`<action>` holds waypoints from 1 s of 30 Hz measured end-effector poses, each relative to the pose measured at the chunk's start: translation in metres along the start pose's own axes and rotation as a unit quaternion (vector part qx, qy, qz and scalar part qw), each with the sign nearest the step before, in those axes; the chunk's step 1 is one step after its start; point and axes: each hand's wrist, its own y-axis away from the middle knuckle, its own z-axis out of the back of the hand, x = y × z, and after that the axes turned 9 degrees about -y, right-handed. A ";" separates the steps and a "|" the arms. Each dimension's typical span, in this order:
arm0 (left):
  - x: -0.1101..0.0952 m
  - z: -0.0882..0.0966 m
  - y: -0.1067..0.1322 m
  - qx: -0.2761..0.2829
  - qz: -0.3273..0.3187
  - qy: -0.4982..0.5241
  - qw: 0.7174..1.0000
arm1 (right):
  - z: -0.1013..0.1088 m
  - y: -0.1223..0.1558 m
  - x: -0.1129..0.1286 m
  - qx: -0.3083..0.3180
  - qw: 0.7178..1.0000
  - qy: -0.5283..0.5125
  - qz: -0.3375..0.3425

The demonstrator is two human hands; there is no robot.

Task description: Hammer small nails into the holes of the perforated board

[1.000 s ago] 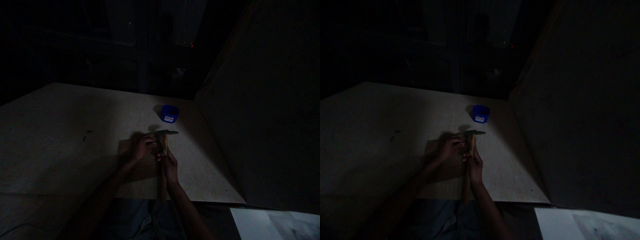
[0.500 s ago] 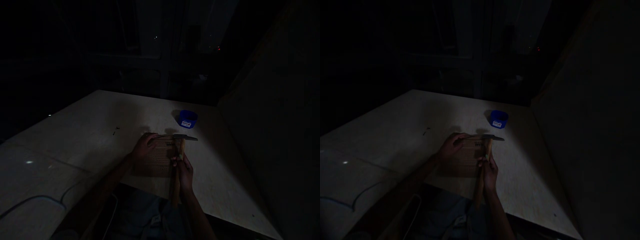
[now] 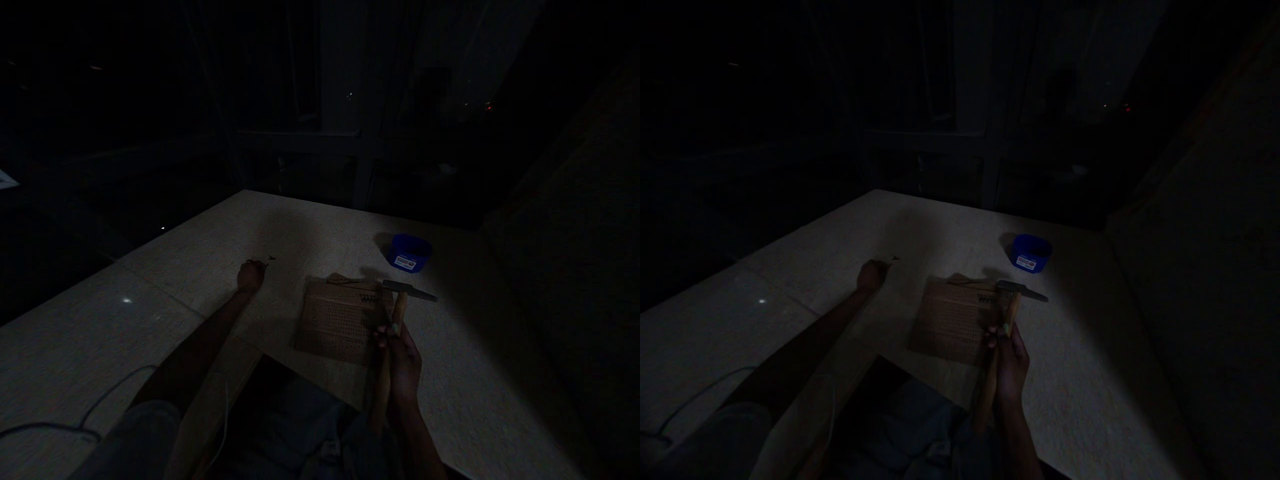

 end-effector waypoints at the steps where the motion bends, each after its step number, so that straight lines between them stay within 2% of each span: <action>1: -0.001 0.001 0.000 0.007 0.014 -0.003 1.000 | 0.000 0.000 0.000 -0.005 1.000 0.002 0.000; 4: -0.008 0.007 0.003 0.002 0.014 0.018 1.000 | 0.001 -0.001 -0.001 -0.007 1.000 -0.004 0.003; 8: -0.032 0.015 0.018 0.019 -0.082 0.080 0.993 | -0.001 -0.002 -0.001 -0.001 1.000 -0.003 0.016; 11: -0.066 0.018 0.036 0.026 -0.184 0.200 0.962 | -0.002 -0.003 0.000 0.001 1.000 0.000 0.029; 14: -0.109 0.017 0.057 0.068 -0.241 0.310 0.917 | -0.003 -0.004 -0.002 0.001 1.000 -0.008 0.028; 17: -0.149 0.013 0.075 0.125 -0.269 0.338 0.893 | -0.004 -0.004 -0.002 -0.001 1.000 -0.001 0.024; 20: -0.177 0.005 0.087 0.126 -0.308 0.327 0.885 | -0.005 -0.003 0.000 -0.003 1.000 0.009 0.026; 24: -0.196 -0.008 0.094 0.118 -0.334 0.320 0.878 | -0.007 -0.003 0.003 -0.005 1.000 -0.012 0.024; 30: -0.202 -0.025 0.095 0.109 -0.344 0.317 0.877 | -0.006 -0.006 -0.002 0.000 1.000 -0.031 0.005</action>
